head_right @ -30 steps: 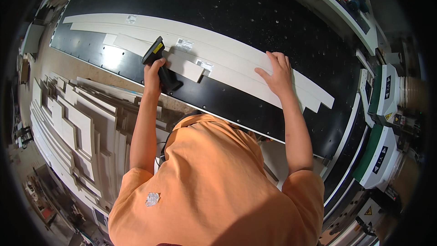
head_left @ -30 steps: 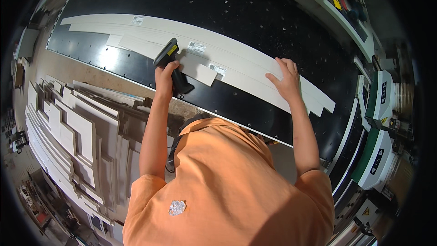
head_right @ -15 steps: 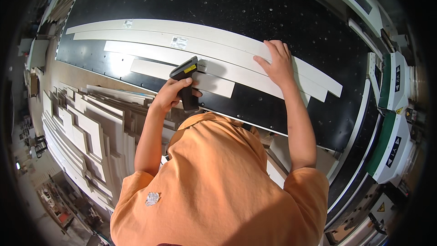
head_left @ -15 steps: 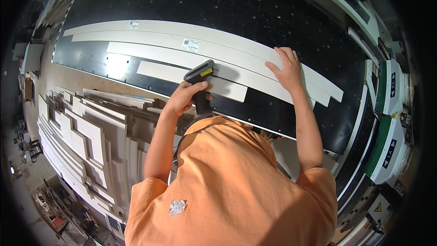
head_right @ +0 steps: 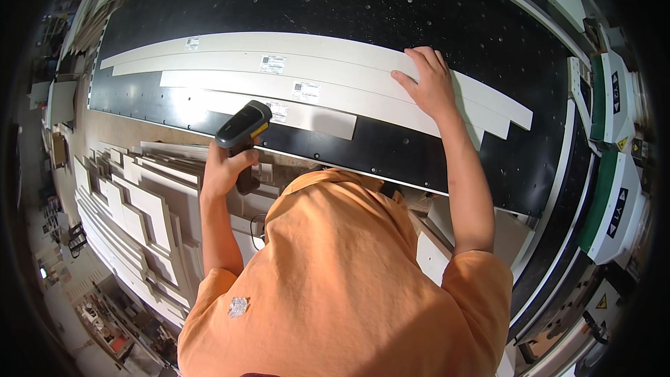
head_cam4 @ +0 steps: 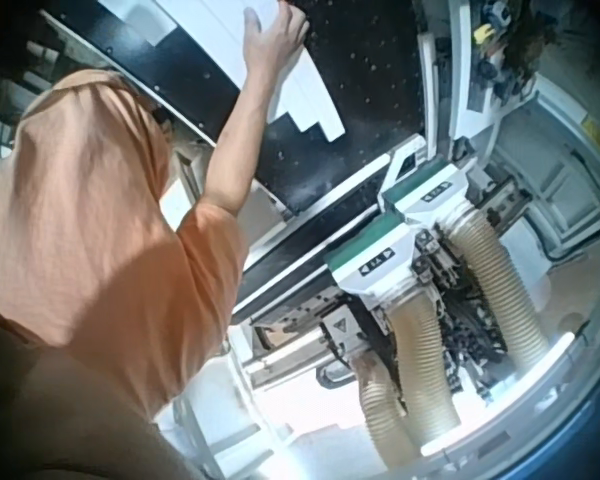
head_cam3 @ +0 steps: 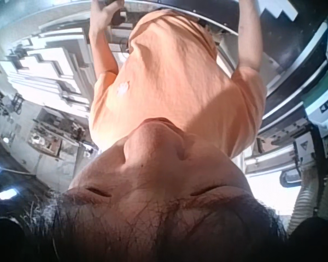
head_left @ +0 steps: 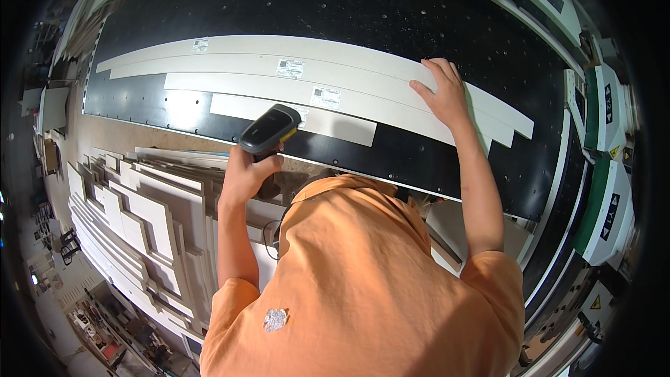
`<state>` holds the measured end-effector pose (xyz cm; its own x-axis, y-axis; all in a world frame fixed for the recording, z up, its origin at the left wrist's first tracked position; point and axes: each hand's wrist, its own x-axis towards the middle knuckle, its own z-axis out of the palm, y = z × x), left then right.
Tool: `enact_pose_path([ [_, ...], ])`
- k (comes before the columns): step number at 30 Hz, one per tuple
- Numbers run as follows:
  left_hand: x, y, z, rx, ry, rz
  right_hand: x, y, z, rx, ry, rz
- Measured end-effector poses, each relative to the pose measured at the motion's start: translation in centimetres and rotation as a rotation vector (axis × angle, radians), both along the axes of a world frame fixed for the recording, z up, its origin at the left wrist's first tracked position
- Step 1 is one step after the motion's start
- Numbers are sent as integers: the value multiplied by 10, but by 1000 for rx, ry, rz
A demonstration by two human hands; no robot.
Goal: The person picks up white wooden planks from a stack, scans each with a handheld barcode scanner, and places them on a black worktable. The person repeats this process for several planks, organizing them on the table.
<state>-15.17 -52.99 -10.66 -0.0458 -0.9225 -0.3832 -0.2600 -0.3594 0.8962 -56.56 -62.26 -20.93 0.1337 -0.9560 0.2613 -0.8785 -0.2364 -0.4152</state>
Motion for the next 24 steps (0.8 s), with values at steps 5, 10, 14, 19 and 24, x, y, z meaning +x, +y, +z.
enact_pose_path([
  [5,-13,2,21,104,-195,-174,1,1,0,-11,3,1],
  [10,-22,2,23,115,-202,-171,-1,2,-1,-24,-12,13],
  [14,-24,2,23,111,-279,-170,-1,2,-2,-11,-7,6],
  [19,-17,8,21,60,-245,-185,-2,2,0,3,4,-11],
  [24,34,20,33,60,-440,-129,2,1,4,22,-2,-7],
])
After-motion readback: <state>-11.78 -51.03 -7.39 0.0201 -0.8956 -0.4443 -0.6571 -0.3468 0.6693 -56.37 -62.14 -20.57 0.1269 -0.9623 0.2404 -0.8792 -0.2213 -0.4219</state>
